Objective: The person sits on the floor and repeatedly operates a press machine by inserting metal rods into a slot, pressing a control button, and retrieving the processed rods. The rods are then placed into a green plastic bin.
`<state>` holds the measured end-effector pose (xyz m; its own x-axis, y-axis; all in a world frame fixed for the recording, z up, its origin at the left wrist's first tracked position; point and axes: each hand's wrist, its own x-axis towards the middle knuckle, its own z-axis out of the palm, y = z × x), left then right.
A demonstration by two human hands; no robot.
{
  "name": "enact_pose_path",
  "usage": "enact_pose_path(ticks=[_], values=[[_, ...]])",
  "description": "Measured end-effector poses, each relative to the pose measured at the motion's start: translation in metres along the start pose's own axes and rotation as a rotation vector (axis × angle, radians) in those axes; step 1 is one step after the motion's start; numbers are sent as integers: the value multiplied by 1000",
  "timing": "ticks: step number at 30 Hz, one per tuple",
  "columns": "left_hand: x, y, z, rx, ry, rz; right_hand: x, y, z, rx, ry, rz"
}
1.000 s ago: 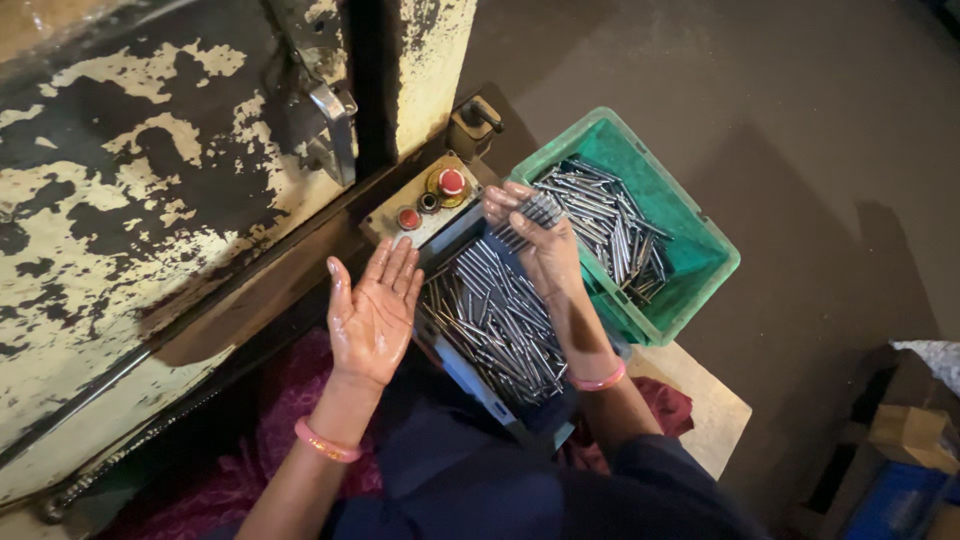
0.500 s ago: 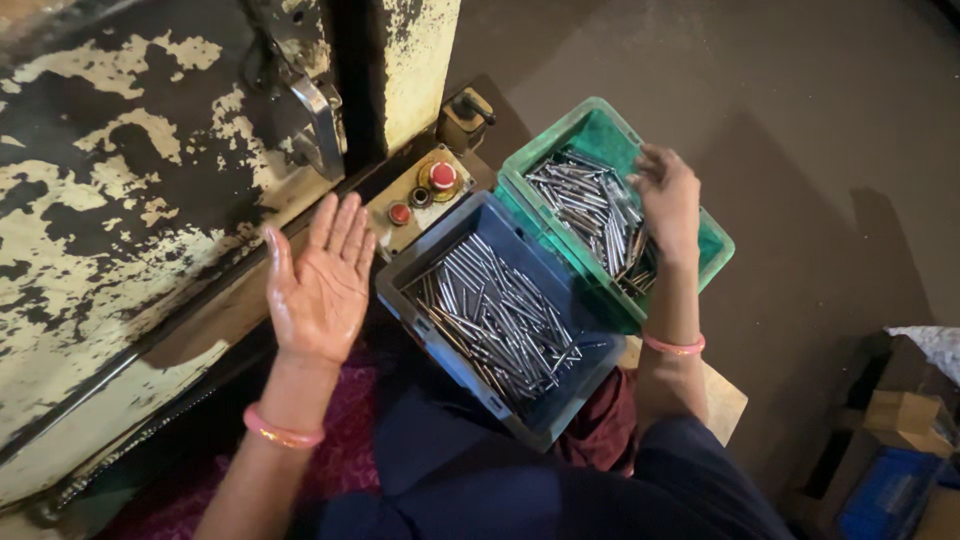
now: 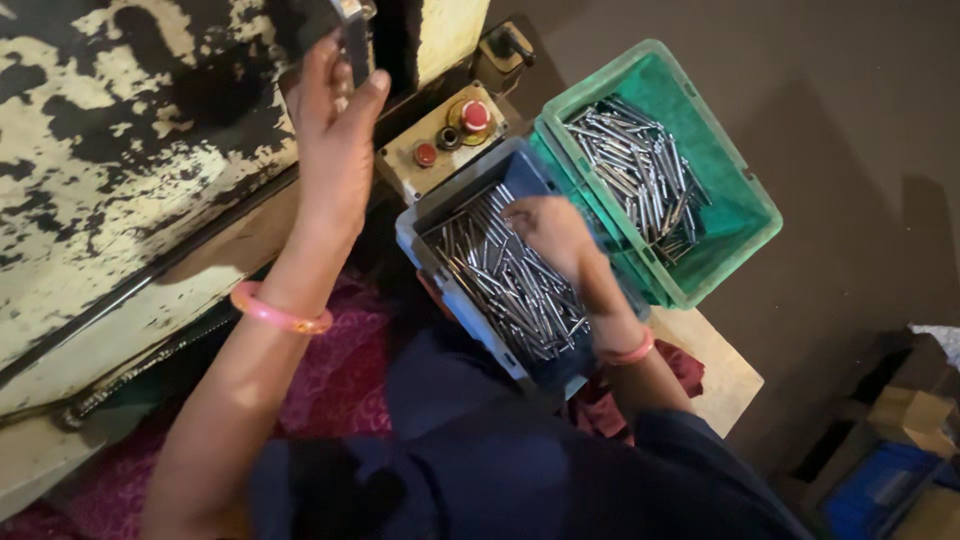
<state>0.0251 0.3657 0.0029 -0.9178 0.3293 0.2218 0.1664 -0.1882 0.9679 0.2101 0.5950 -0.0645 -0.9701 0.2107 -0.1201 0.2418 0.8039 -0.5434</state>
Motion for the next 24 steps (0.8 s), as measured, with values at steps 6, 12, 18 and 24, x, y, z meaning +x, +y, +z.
enact_pose_path(ticks=[6,12,18,24], values=[[12,-4,7,-9,-11,113,-6,-11,65,-141,-142,1],[36,-19,16,-142,-5,133,-3,-10,91,-287,-252,27],[45,-31,13,-119,-110,196,5,8,99,-229,-282,24],[50,-32,15,-153,-134,208,12,23,103,-35,-238,44]])
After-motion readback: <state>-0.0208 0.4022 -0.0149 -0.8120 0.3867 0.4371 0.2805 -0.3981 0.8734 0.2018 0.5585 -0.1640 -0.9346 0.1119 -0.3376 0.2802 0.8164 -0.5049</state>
